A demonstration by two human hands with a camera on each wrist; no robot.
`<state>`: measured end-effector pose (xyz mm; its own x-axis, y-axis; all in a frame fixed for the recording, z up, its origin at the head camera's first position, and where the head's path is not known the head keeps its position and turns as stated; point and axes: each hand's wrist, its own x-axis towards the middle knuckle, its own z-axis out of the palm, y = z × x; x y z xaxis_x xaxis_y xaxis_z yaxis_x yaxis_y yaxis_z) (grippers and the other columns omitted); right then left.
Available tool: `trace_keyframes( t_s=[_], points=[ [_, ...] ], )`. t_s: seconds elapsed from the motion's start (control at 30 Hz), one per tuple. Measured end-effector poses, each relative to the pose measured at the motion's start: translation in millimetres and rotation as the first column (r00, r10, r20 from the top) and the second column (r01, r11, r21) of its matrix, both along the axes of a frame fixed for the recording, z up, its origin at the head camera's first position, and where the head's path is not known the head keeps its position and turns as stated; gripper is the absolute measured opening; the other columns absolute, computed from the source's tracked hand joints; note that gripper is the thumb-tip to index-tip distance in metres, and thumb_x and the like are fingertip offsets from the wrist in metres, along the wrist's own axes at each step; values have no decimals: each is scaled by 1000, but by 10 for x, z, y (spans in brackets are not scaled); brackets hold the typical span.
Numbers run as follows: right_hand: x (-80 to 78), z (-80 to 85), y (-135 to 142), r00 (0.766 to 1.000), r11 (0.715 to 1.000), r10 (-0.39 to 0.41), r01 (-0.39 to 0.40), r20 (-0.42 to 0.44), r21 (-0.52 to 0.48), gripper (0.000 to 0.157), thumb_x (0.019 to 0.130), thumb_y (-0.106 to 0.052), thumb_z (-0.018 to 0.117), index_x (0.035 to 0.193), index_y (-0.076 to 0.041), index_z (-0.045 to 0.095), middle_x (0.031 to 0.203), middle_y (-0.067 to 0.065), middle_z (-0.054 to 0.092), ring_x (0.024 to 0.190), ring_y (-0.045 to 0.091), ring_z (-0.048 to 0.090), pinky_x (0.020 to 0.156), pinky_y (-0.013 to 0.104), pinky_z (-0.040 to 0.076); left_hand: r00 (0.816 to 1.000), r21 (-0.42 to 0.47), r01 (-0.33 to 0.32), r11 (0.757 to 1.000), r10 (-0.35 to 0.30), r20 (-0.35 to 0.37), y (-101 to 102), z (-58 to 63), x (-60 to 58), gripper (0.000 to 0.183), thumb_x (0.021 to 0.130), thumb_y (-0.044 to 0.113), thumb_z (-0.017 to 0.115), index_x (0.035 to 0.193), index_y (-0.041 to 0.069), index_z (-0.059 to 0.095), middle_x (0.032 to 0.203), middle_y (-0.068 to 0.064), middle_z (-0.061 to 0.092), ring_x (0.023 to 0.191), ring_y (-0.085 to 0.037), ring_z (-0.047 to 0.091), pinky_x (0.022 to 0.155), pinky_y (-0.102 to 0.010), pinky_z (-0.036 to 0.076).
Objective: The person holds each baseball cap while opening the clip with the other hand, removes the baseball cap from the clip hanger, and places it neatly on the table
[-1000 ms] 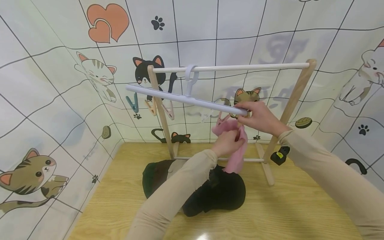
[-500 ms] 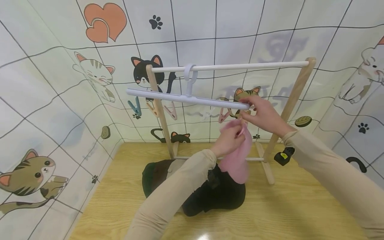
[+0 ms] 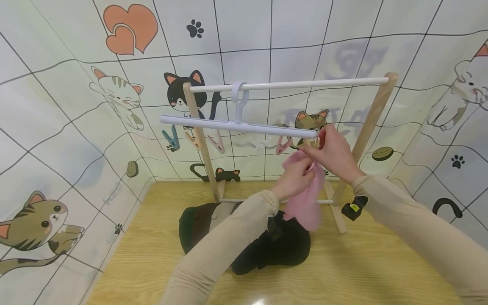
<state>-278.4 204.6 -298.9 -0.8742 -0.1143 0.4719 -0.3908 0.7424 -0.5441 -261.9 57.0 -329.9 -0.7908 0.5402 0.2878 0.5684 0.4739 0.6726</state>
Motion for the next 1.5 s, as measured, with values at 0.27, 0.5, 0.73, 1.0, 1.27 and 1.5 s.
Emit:
trace_keyframes(
  t_s=[0.27,0.5,0.73,1.0,1.27,1.5],
  points=[
    [-6,32,-38,998,997,-69,69,6,-36,44,82,-25,75,98,0,43,73,11,49,59,24,44,51,34,33,998,2,-11,1000,11,-69,22,18,23,5,96,0,49,93,2,53,72,-1,42,66,-12,44,61,-18,33],
    [-1,45,-27,990,989,-96,107,104,-102,41,85,-30,72,95,1,45,81,14,54,64,24,46,53,33,36,999,-22,-12,1000,11,-44,3,34,22,9,97,1,47,89,4,49,68,0,38,58,-11,41,56,-17,32],
    [-9,86,-54,979,976,-108,138,174,-169,44,87,-35,70,96,3,49,87,15,53,72,24,45,57,33,36,1000,-23,-17,1000,17,-7,1,56,26,6,95,-2,48,95,4,49,69,-1,39,59,-13,44,53,-18,33],
    [-65,82,-104,981,958,-160,181,110,-221,38,86,-30,70,91,3,53,83,13,53,71,24,45,61,35,35,999,-4,-51,999,51,13,26,49,30,6,96,-1,46,97,3,52,75,-3,48,65,-16,49,55,-19,36],
    [-173,62,-153,977,949,-211,199,-24,-244,30,83,-21,73,76,4,58,65,6,54,63,23,47,58,33,33,995,36,-85,996,83,57,11,0,65,19,95,-2,45,111,1,56,85,-7,59,65,-15,51,55,-19,38],
    [-208,102,-159,975,934,-219,219,32,-282,30,82,-21,75,74,2,58,65,4,54,56,15,45,50,30,33,997,62,-43,997,39,64,-33,-123,127,11,92,-5,48,98,2,53,77,-5,54,63,-14,49,58,-19,38]
  ],
)
